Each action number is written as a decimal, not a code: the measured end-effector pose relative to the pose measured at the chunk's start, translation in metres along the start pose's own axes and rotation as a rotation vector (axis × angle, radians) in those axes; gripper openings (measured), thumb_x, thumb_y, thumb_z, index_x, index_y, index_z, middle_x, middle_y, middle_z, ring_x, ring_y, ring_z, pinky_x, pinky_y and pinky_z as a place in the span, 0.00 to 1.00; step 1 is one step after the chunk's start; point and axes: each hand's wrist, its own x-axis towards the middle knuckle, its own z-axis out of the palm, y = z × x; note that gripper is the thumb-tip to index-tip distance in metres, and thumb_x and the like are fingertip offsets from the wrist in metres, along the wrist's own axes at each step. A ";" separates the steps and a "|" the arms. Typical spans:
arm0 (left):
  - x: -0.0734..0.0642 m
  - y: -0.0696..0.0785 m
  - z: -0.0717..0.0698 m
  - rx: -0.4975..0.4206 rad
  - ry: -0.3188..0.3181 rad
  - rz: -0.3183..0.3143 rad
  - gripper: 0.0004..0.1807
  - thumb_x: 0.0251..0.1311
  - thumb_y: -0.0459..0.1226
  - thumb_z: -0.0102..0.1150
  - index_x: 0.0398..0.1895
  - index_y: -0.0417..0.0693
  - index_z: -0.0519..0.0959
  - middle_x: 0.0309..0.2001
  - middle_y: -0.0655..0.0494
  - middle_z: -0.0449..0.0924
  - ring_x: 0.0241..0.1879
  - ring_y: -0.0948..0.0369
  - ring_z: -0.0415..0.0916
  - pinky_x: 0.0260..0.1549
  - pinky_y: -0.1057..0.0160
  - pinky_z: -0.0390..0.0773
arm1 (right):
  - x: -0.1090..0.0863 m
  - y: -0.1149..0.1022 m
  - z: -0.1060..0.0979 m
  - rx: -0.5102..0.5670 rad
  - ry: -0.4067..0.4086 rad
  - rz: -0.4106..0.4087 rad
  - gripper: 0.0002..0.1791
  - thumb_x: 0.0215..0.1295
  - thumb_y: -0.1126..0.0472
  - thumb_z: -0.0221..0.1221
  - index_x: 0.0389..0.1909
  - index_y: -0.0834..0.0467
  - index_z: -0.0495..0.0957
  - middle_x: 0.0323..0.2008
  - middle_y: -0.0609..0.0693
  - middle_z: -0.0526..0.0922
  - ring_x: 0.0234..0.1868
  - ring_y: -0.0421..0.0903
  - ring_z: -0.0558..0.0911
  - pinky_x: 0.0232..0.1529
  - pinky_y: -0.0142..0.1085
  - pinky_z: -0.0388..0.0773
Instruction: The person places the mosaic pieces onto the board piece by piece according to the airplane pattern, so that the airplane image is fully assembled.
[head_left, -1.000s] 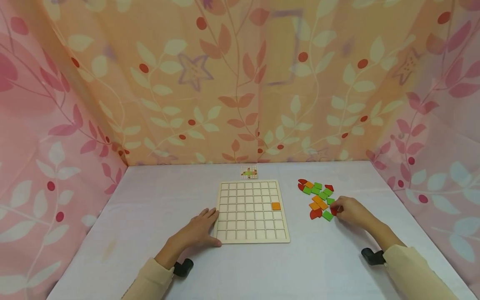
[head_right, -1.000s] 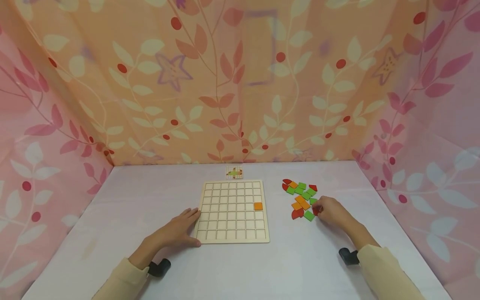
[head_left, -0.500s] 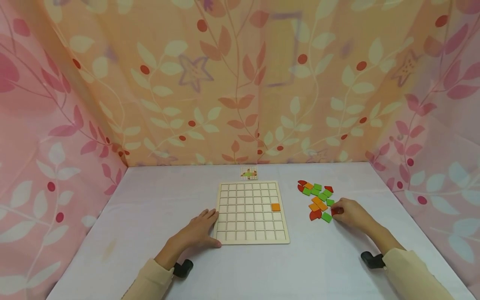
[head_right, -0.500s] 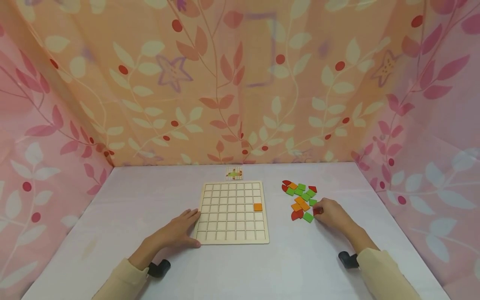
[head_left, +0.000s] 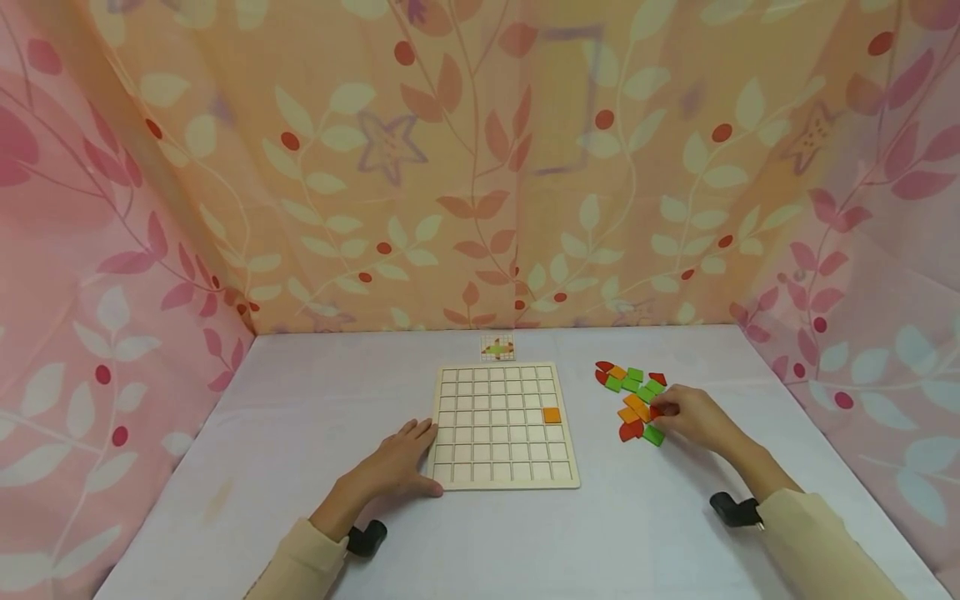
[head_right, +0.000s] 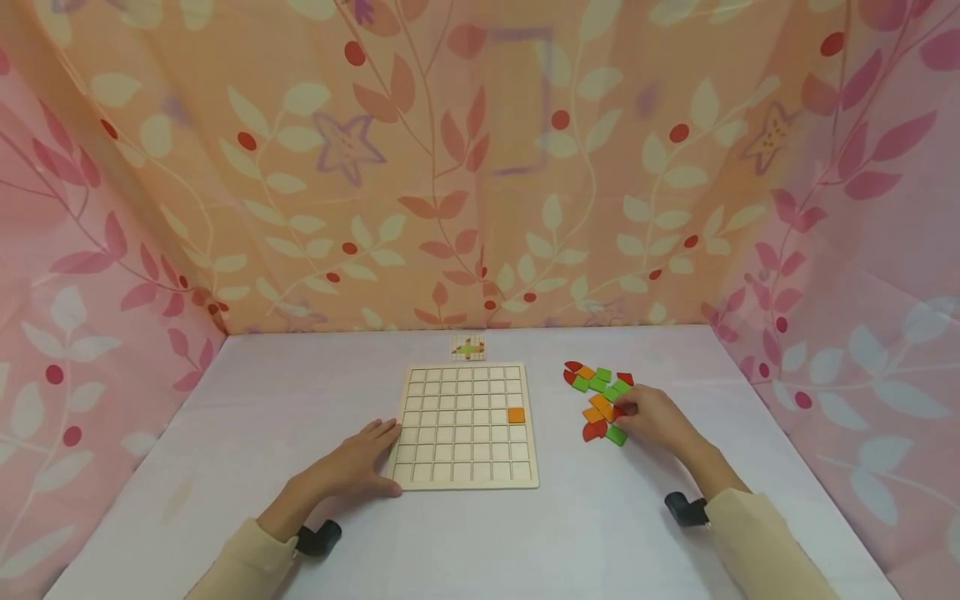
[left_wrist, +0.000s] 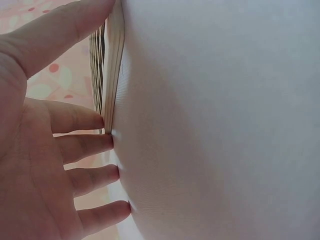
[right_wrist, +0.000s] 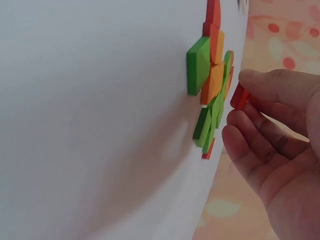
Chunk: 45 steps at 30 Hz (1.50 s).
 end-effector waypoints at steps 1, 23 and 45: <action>0.000 0.000 0.000 -0.002 -0.001 0.000 0.56 0.43 0.51 0.76 0.72 0.35 0.59 0.74 0.39 0.56 0.75 0.39 0.49 0.69 0.37 0.56 | 0.001 -0.002 0.000 0.003 0.003 -0.002 0.17 0.57 0.64 0.67 0.47 0.66 0.82 0.35 0.53 0.80 0.36 0.45 0.76 0.41 0.38 0.83; 0.000 -0.003 0.000 -0.006 -0.001 -0.002 0.55 0.44 0.51 0.76 0.72 0.36 0.60 0.74 0.40 0.57 0.75 0.41 0.50 0.68 0.37 0.57 | 0.028 -0.044 0.016 0.088 0.037 -0.051 0.16 0.57 0.64 0.66 0.45 0.66 0.83 0.33 0.53 0.81 0.34 0.45 0.77 0.32 0.30 0.77; 0.001 -0.003 -0.001 -0.023 0.010 -0.001 0.54 0.42 0.48 0.77 0.71 0.35 0.61 0.73 0.40 0.59 0.75 0.41 0.51 0.68 0.38 0.58 | 0.058 -0.076 0.032 0.061 0.012 -0.131 0.17 0.58 0.64 0.67 0.48 0.62 0.83 0.40 0.53 0.83 0.39 0.46 0.78 0.45 0.42 0.82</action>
